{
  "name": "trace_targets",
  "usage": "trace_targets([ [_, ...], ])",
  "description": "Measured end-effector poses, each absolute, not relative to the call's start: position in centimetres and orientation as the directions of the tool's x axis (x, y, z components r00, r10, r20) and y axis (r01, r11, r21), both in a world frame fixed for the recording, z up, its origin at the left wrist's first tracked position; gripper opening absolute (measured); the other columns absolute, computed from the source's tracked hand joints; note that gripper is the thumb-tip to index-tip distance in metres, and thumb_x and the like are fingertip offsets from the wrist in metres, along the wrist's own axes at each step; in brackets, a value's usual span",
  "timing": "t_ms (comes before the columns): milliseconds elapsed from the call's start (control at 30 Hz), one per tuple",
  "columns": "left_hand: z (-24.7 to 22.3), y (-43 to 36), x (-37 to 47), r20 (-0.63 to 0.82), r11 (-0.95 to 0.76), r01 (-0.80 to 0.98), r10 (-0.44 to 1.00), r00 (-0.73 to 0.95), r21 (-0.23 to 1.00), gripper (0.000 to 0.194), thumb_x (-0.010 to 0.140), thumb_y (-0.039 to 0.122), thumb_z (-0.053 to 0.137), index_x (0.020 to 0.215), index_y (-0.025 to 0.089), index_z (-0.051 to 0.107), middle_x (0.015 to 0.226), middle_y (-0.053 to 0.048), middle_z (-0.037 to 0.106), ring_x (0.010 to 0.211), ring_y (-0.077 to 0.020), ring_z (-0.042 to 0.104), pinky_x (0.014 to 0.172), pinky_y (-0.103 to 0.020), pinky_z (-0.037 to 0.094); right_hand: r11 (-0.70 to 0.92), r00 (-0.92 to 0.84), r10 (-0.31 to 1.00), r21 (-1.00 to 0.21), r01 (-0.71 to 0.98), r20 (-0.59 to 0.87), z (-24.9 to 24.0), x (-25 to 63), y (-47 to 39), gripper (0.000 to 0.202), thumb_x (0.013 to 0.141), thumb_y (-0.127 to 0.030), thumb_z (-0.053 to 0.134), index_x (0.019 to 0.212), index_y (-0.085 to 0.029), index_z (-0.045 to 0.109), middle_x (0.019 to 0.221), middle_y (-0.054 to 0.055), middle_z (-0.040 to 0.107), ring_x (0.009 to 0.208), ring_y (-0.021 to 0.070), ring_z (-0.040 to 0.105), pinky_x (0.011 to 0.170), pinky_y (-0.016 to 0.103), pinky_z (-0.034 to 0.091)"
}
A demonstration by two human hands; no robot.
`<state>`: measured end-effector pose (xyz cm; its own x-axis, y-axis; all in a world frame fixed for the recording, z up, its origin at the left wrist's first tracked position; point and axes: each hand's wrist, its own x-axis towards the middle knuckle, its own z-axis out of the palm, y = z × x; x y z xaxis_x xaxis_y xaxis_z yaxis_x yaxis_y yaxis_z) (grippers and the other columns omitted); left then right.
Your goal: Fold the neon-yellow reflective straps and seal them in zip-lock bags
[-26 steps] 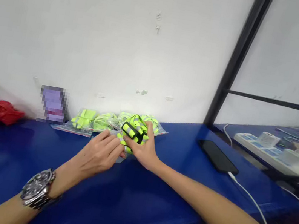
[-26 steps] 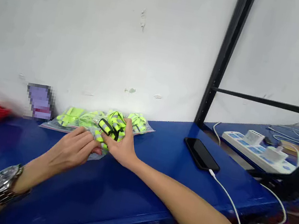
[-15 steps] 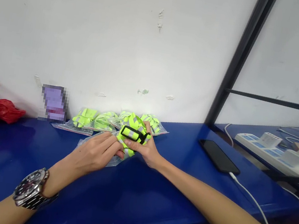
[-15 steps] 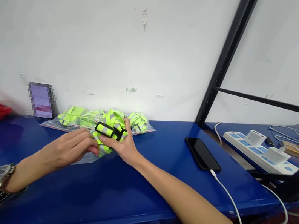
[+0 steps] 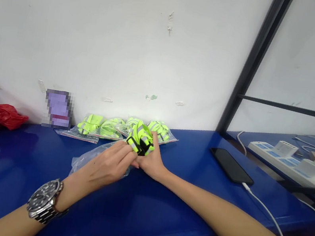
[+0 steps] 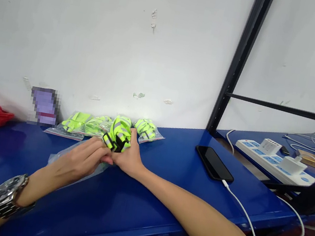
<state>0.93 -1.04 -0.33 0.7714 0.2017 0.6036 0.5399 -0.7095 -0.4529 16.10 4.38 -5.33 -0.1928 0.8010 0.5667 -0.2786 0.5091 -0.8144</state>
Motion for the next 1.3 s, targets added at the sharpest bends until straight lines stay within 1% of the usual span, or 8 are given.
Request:
trace_targets([
  [33,-0.3,-0.9,0.7,0.639,-0.710,0.572,0.223,0.736,-0.411,0.011,0.092,0.024,0.053,0.099,0.015,0.050,0.082,-0.005,0.058,0.076,-0.0179,0.056,0.069,-0.033,0.050,0.500,-0.172,0.803,-0.802,-0.327,0.571,-5.1,16.2,4.5,0.065,0.056,-0.024,0.081,0.100,-0.026,0.034,0.089,-0.002,0.057,0.080,0.0154,0.060,0.075,0.030,0.051],
  [133,0.0,-0.4,-0.4,0.722,-0.622,0.725,0.352,0.596,-0.296,0.072,0.077,0.059,0.064,0.126,0.012,0.040,0.111,-0.019,0.056,0.101,-0.0316,0.056,0.083,-0.048,0.050,0.440,-0.181,0.808,-0.779,-0.447,0.561,-4.2,16.6,4.5,0.063,0.061,-0.028,0.081,0.101,-0.027,0.034,0.094,-0.001,0.060,0.088,0.0175,0.063,0.079,0.033,0.054],
  [233,-0.2,0.1,-1.2,0.636,-0.511,0.841,0.592,0.495,-0.179,0.100,0.065,0.071,0.065,0.136,0.010,0.030,0.130,-0.026,0.048,0.117,-0.0427,0.049,0.090,-0.058,0.045,0.401,-0.246,0.805,-0.801,-0.445,0.540,-3.4,17.1,4.1,0.067,0.058,-0.026,0.083,0.105,-0.028,0.036,0.097,0.000,0.060,0.088,0.0185,0.065,0.079,0.035,0.055],
  [400,-2.0,0.7,-0.8,0.418,-0.460,0.885,0.820,0.391,0.073,0.078,0.068,0.058,0.066,0.126,0.015,0.038,0.111,-0.015,0.062,0.101,-0.0356,0.062,0.078,-0.046,0.052,0.408,-0.336,0.769,-0.822,-0.398,0.544,-3.2,16.9,3.4,0.063,0.058,-0.021,0.084,0.102,-0.027,0.039,0.093,-0.002,0.058,0.087,0.0164,0.063,0.080,0.033,0.054],
  [633,-4.1,0.9,1.0,0.529,-0.392,0.899,0.814,0.240,0.194,0.073,0.068,0.046,0.068,0.125,0.016,0.034,0.107,-0.013,0.062,0.090,-0.0319,0.067,0.067,-0.038,0.053,0.236,-0.324,0.835,-0.822,-0.517,0.444,-3.1,15.9,2.4,0.063,0.059,-0.023,0.084,0.098,-0.027,0.035,0.092,-0.004,0.059,0.087,0.0149,0.063,0.082,0.032,0.054],
  [800,-4.8,1.4,0.8,0.627,-0.405,0.903,0.743,0.235,0.142,0.074,0.066,0.033,0.070,0.127,0.014,0.033,0.100,-0.012,0.064,0.084,-0.0312,0.069,0.060,-0.035,0.054,0.218,-0.318,0.846,-0.823,-0.525,0.427,-3.0,15.8,2.3,0.059,0.063,-0.026,0.082,0.099,-0.027,0.035,0.096,-0.002,0.060,0.094,0.0165,0.063,0.088,0.036,0.053],
  [1067,-4.6,2.7,-0.9,0.847,-0.441,0.878,0.383,0.369,-0.184,0.077,0.075,0.035,0.066,0.135,0.007,0.027,0.109,-0.022,0.061,0.096,-0.0356,0.066,0.077,-0.045,0.056,0.431,-0.314,0.795,-0.847,-0.310,0.520,-2.7,16.2,2.6,0.061,0.062,-0.033,0.082,0.108,-0.026,0.043,0.100,0.001,0.062,0.099,0.0193,0.061,0.091,0.037,0.051],
  [1300,-4.4,2.2,-0.7,0.785,-0.486,0.873,0.527,0.325,-0.036,0.072,0.071,0.035,0.070,0.130,0.011,0.035,0.119,-0.022,0.056,0.104,-0.0359,0.062,0.084,-0.048,0.054,0.636,-0.164,0.722,-0.738,-0.225,0.672,-1.8,16.4,1.9,0.056,0.051,-0.023,0.088,0.096,-0.023,0.054,0.089,-0.001,0.061,0.086,0.0192,0.061,0.080,0.033,0.053],
])
